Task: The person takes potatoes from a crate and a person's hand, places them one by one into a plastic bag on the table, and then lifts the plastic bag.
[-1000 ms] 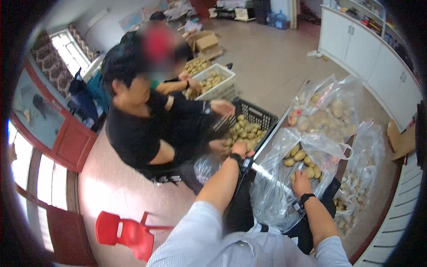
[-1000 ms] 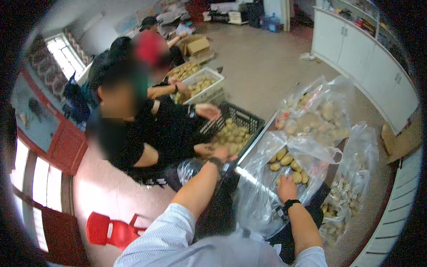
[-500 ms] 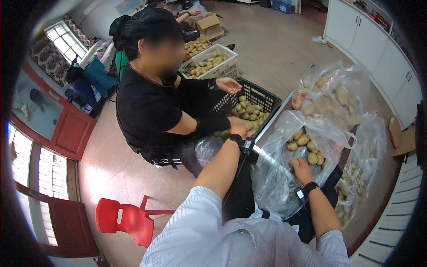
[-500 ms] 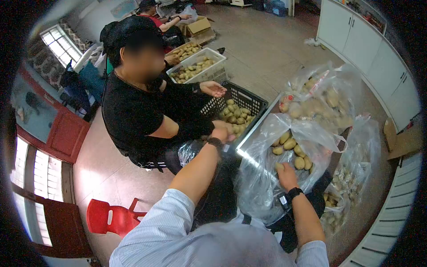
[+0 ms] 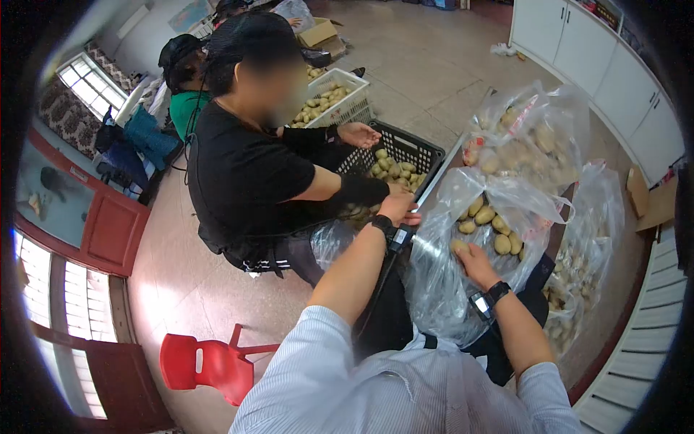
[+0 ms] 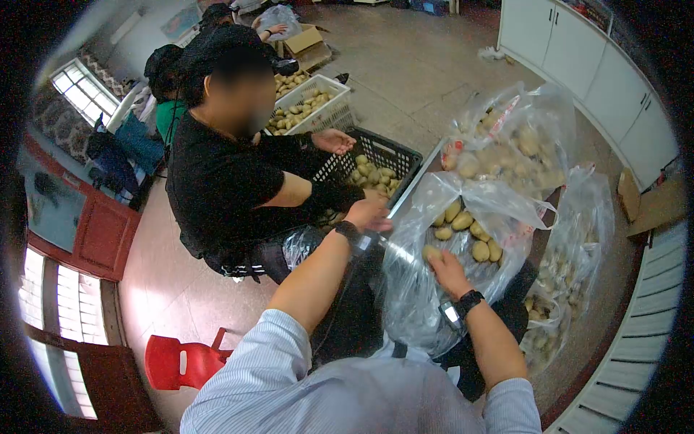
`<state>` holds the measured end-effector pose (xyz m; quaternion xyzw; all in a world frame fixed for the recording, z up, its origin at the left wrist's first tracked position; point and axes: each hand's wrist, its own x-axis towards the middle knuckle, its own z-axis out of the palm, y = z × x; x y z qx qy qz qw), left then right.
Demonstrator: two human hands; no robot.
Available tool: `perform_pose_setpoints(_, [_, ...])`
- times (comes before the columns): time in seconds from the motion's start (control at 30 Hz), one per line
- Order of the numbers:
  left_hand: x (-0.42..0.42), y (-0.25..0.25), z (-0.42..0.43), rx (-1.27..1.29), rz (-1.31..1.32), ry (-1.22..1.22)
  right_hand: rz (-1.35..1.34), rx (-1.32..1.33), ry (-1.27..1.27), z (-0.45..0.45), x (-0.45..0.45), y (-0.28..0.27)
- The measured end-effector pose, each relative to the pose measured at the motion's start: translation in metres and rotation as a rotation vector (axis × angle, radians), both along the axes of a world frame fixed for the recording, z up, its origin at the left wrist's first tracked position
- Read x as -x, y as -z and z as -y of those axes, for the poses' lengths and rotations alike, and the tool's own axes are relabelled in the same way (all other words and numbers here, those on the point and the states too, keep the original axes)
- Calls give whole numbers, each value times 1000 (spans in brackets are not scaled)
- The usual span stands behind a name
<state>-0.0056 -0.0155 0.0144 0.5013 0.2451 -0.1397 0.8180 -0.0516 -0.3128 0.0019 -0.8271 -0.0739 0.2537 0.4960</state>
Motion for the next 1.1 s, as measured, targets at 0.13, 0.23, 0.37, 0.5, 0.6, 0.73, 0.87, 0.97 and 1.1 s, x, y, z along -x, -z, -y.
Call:
perform_pose_setpoints(0.13, [6,-31,21,-53,-74,181,28,-27,-51,-14,-3,-24])
perform_pose_setpoints(0.23, [12,-43,28,-24,-7,334,109,-48,-61,-24,-7,-28])
perform_pose_setpoints(0.37, [11,-40,38,6,-78,435,127,-112,-19,-37,-6,-59])
perform_pose_setpoints(0.5, [15,-58,51,-19,-26,569,159,-181,11,-49,-12,-61])
perform_pose_setpoints(0.6, [12,-55,56,-109,5,602,203,-387,64,-55,-12,-47])
perform_pose_setpoints(0.73, [8,-48,55,-120,-25,615,215,-392,73,-51,-11,-39])
perform_pose_setpoints(0.87, [5,-45,53,-113,-43,636,212,-277,76,-41,-5,-57])
perform_pose_setpoints(0.97, [5,-46,50,-110,-36,473,334,-185,142,-31,-5,-36])
perform_pose_setpoints(1.1, [2,-36,33,-101,-17,343,516,76,203,0,-11,-1])
